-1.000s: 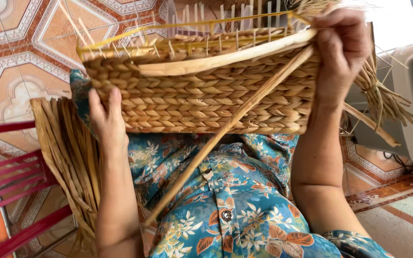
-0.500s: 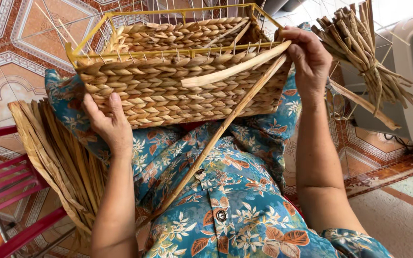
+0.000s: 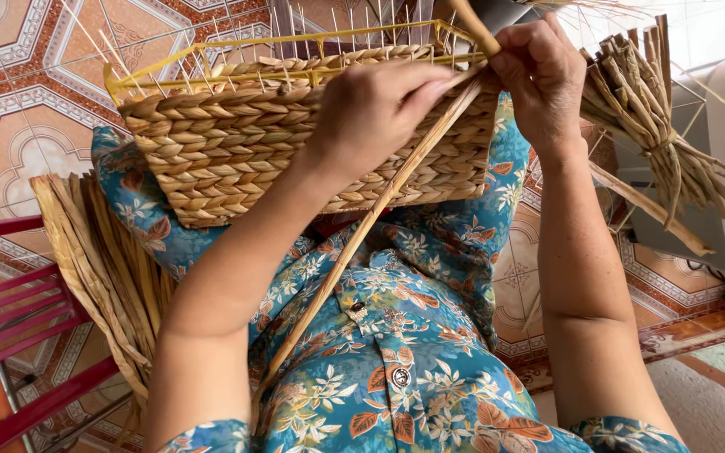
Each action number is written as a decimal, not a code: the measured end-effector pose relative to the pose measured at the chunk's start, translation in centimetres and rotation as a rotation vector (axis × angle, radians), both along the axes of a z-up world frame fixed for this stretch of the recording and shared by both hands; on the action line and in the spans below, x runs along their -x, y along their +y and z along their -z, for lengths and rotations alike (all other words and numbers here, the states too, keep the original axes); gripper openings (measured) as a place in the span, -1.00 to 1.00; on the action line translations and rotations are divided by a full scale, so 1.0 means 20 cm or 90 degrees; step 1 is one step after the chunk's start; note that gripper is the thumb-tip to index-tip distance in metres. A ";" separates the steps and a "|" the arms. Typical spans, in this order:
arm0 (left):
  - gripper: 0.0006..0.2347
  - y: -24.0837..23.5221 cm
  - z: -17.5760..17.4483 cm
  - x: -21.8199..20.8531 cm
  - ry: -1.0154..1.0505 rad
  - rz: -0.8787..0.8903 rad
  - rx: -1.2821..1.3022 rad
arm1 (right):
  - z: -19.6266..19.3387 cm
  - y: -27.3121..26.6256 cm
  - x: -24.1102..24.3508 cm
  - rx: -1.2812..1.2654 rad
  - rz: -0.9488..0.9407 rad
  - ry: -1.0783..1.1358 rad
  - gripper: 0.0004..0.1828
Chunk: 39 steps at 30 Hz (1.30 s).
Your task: The person weaves a basket using dried palm leaves, interlacing strands through a metal frame. They use shears to trim excess material and a wooden stick to tighten the weave, working continuously on the basket's edge.
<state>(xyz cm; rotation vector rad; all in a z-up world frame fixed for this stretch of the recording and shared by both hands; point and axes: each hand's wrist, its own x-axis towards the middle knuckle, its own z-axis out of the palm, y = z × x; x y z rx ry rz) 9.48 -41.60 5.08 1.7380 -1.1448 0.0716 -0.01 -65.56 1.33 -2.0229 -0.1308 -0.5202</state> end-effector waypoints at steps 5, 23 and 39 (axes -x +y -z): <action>-0.88 -0.33 0.10 -0.05 -0.037 -0.151 -0.200 | -0.01 -0.04 0.01 -0.118 -0.026 0.094 -0.91; -0.88 -0.08 0.11 0.05 -0.077 -0.217 -0.420 | -0.10 0.07 0.00 0.104 0.006 0.006 -0.85; -0.87 -0.09 -0.01 -0.12 0.038 0.067 -0.305 | -0.20 0.10 0.00 0.322 -0.064 -0.048 -0.72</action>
